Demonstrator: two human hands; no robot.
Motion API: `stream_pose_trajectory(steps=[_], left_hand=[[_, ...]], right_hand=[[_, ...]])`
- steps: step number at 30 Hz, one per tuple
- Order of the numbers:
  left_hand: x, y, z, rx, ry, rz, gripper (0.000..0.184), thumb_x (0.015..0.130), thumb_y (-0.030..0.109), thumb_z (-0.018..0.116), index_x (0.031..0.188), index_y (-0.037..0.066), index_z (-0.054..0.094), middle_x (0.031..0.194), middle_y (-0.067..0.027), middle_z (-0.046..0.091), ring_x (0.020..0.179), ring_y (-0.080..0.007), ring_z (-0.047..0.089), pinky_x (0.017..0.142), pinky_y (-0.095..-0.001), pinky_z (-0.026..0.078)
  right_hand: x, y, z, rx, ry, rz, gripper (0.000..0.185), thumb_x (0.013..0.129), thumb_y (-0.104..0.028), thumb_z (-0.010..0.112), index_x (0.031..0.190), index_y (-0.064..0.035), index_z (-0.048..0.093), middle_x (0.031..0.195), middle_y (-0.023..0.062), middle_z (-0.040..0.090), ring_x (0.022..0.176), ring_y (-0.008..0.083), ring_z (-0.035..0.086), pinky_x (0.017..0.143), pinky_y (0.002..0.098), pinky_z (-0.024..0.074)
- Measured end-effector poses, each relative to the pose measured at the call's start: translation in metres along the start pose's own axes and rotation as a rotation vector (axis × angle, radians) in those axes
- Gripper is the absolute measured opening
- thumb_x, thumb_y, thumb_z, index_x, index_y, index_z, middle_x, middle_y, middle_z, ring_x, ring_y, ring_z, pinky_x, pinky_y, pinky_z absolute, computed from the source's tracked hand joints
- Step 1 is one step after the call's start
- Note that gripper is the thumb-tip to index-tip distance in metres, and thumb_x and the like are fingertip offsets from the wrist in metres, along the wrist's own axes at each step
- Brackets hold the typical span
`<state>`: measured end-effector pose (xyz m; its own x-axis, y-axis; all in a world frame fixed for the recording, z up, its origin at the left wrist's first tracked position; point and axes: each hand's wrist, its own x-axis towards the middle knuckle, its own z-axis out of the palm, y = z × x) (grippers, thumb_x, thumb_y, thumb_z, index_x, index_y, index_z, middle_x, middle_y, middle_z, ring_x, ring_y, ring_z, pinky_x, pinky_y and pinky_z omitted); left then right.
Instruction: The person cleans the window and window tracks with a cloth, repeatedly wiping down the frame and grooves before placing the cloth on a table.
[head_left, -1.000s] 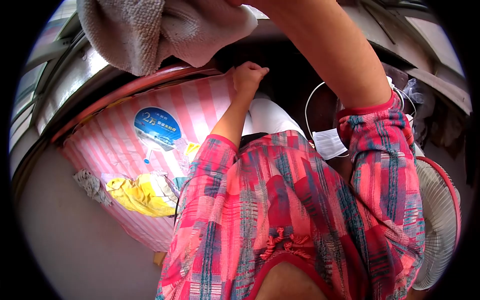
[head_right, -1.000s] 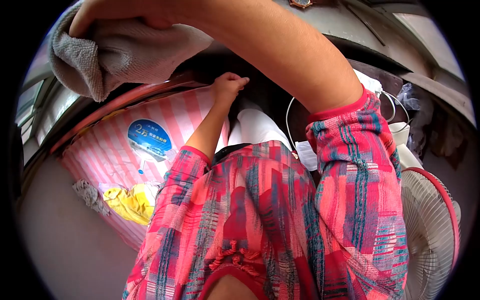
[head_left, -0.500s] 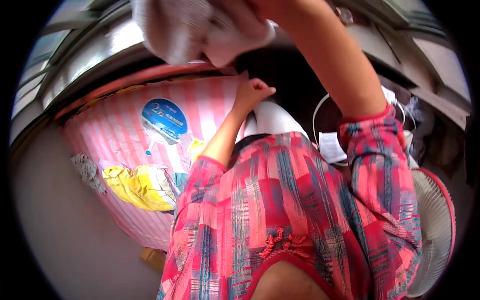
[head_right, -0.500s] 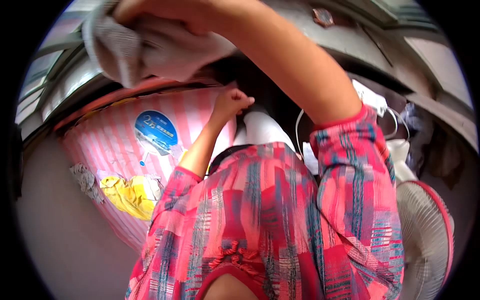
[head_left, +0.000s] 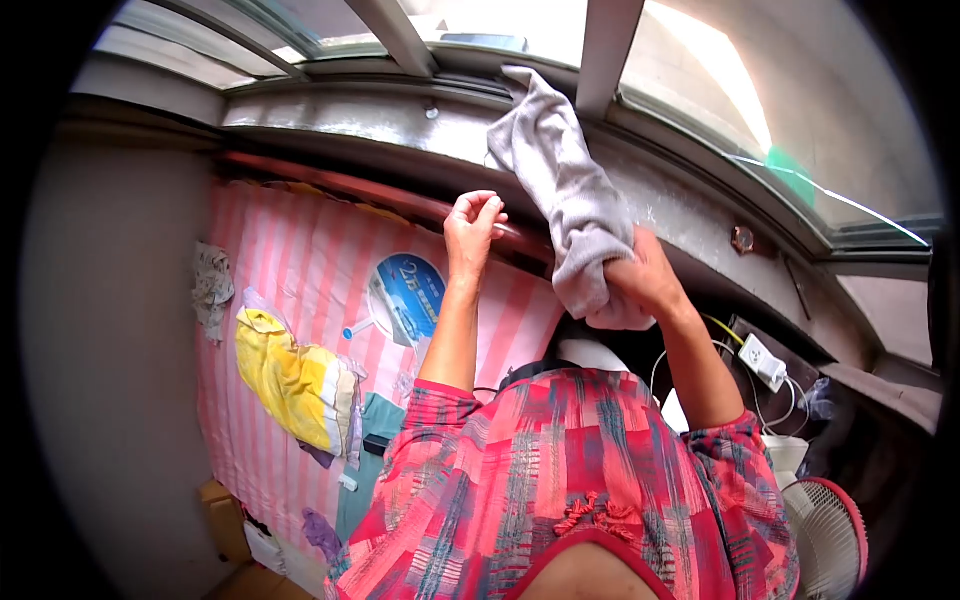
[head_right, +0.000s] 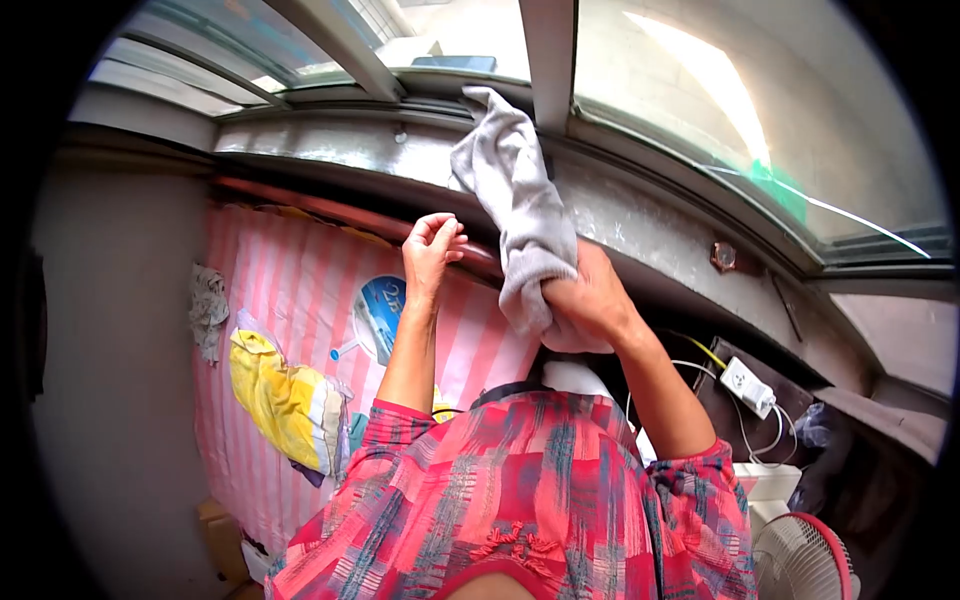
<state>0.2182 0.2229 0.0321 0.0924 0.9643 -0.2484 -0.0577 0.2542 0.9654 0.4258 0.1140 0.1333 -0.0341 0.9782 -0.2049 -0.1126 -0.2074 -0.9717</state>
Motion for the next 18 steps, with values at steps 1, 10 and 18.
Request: stream_pose_trajectory(steps=[1,10,18], left_hand=[[0.006,0.008,0.002,0.059,0.031,0.068,0.02,0.087,0.017,0.065,0.103,0.005,0.061,0.091,-0.0042,0.066,0.076,-0.0102,0.064,0.058,-0.0222,0.052],[0.068,0.068,0.058,0.795,0.198,0.442,0.051,0.074,0.028,0.075,0.115,0.004,0.058,0.099,-0.0125,0.067,0.085,-0.0201,0.065,0.076,-0.0334,0.051],[0.113,0.052,0.071,0.8,0.067,0.422,0.033,0.075,0.028,0.073,0.094,0.002,0.065,0.078,-0.0079,0.067,0.073,-0.0221,0.064,0.069,-0.0339,0.05]], right_hand=[[-0.002,-0.009,0.003,-0.02,-0.014,0.012,0.031,0.072,-0.008,0.054,0.102,-0.0008,0.06,0.093,0.0037,0.062,0.087,0.0123,0.057,0.081,0.0277,0.0456],[0.012,-0.017,0.007,-0.097,0.023,-0.082,0.03,0.074,-0.01,0.06,0.102,-0.001,0.061,0.086,0.0045,0.064,0.081,0.0118,0.059,0.076,0.0281,0.0479],[0.036,-0.015,0.002,-0.237,-0.001,-0.212,0.029,0.074,-0.011,0.064,0.102,-0.0043,0.063,0.085,0.0108,0.066,0.078,0.0184,0.064,0.074,0.0301,0.0493]])
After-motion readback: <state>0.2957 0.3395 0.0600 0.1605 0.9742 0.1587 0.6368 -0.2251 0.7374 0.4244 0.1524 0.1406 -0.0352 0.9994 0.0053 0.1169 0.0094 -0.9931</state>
